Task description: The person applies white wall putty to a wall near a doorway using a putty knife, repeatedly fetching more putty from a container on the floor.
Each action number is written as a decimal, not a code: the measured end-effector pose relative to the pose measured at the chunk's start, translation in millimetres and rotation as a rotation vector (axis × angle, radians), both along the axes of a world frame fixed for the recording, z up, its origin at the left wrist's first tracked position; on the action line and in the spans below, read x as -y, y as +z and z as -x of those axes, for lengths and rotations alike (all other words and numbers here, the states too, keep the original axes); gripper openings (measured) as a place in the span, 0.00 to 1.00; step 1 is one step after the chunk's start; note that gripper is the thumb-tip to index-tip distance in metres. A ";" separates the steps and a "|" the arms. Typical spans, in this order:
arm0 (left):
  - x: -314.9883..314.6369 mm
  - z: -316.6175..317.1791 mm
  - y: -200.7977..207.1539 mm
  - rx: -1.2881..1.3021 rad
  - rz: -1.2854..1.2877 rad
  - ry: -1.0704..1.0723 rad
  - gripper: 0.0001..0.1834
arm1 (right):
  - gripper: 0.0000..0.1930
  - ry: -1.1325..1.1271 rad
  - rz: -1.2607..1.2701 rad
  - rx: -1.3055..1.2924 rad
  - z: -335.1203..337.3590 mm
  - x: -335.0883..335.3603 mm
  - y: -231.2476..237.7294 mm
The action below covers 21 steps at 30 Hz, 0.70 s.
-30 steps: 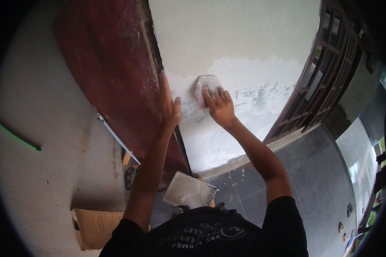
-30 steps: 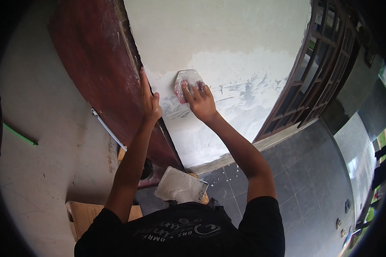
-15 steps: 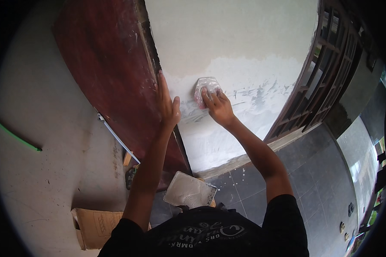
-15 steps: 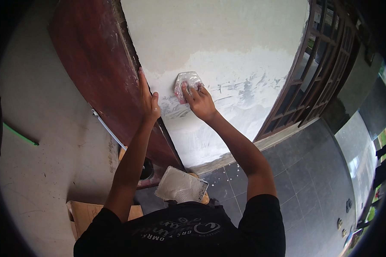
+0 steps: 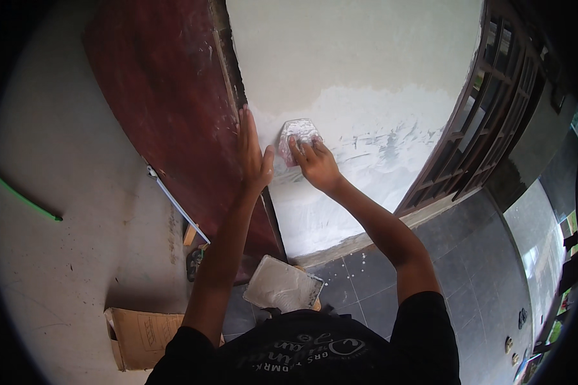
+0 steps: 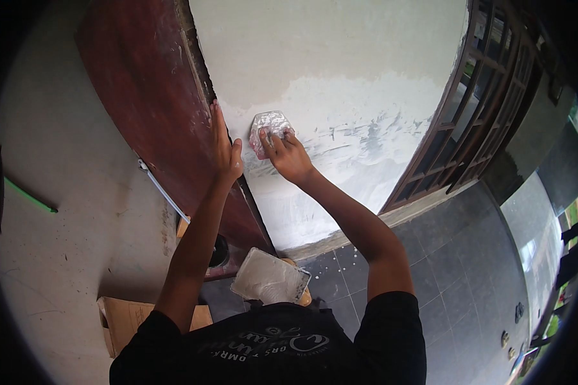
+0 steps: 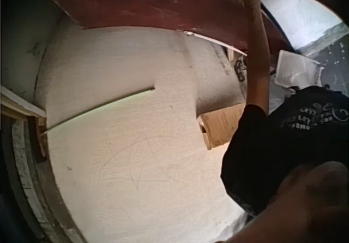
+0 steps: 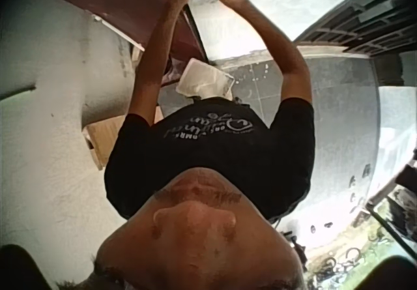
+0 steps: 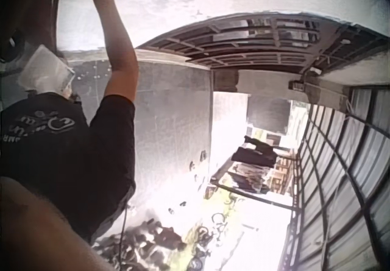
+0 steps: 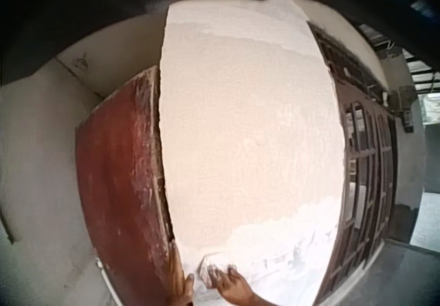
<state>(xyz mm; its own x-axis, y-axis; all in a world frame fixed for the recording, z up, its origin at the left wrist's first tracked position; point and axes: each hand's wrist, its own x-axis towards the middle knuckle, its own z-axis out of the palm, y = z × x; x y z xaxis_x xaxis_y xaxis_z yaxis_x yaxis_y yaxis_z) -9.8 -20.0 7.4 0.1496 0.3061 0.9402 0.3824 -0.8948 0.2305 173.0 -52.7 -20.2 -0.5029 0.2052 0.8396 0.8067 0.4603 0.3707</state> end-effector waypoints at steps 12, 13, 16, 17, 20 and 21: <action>6.9 6.0 11.6 0.010 0.016 0.012 0.40 | 0.30 -0.109 -0.073 0.108 -0.2 -13.8 31.8; 4.6 6.3 12.8 0.016 -0.014 -0.018 0.39 | 0.30 -0.121 -0.051 0.122 -2.9 -9.7 16.4; -2.4 10.9 14.3 0.037 -0.065 -0.041 0.39 | 0.29 -0.120 -0.030 0.125 -2.4 3.4 -0.1; -4.5 13.4 14.3 0.050 -0.087 -0.037 0.40 | 0.29 -0.063 -0.031 0.069 -1.4 5.1 1.3; -6.7 20.7 15.0 0.052 -0.105 -0.044 0.39 | 0.29 0.038 -0.080 -0.082 8.5 11.5 43.4; -6.5 18.1 15.3 0.053 -0.103 -0.050 0.39 | 0.29 0.032 -0.095 -0.108 9.1 7.9 58.8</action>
